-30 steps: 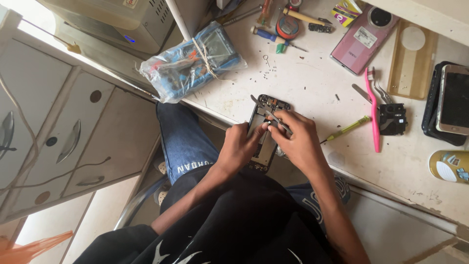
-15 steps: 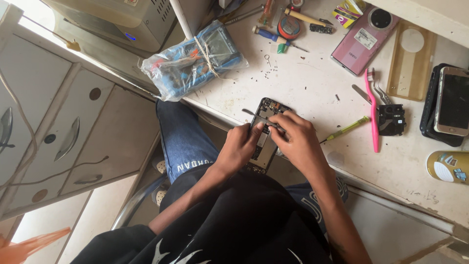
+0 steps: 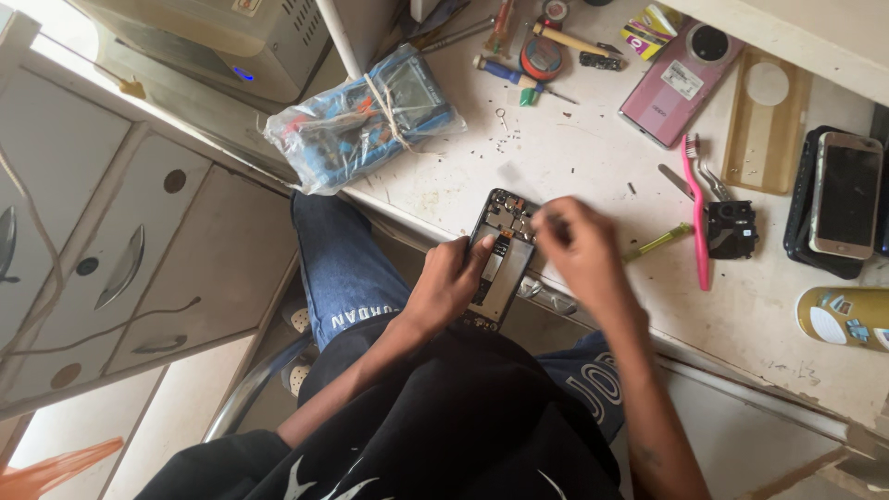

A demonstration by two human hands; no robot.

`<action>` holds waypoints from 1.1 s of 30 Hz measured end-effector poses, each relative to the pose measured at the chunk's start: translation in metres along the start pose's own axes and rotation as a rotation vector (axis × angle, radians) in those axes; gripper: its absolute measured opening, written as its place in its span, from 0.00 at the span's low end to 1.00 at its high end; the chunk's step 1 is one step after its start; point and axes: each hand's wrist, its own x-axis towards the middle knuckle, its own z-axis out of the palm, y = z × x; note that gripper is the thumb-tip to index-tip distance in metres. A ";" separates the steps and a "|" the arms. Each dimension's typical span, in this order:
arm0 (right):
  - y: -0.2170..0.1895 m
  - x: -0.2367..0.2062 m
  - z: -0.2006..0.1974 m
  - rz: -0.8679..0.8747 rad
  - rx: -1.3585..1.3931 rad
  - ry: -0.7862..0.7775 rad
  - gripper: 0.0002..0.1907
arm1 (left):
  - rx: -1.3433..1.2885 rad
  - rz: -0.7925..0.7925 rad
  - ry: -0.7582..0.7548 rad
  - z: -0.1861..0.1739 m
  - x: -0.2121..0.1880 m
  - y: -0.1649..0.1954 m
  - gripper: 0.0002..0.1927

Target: The person sits at a cluttered repair bench holding an opened smartphone and works on its internals. They use tweezers to lift and reposition small components, pry at the board, peel a strip from inside the chassis, and handle a removed black part while rechecking the phone body.

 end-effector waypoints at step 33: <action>-0.022 -0.055 0.005 0.238 0.858 0.529 0.09 | -0.013 0.031 -0.109 -0.006 -0.001 0.000 0.27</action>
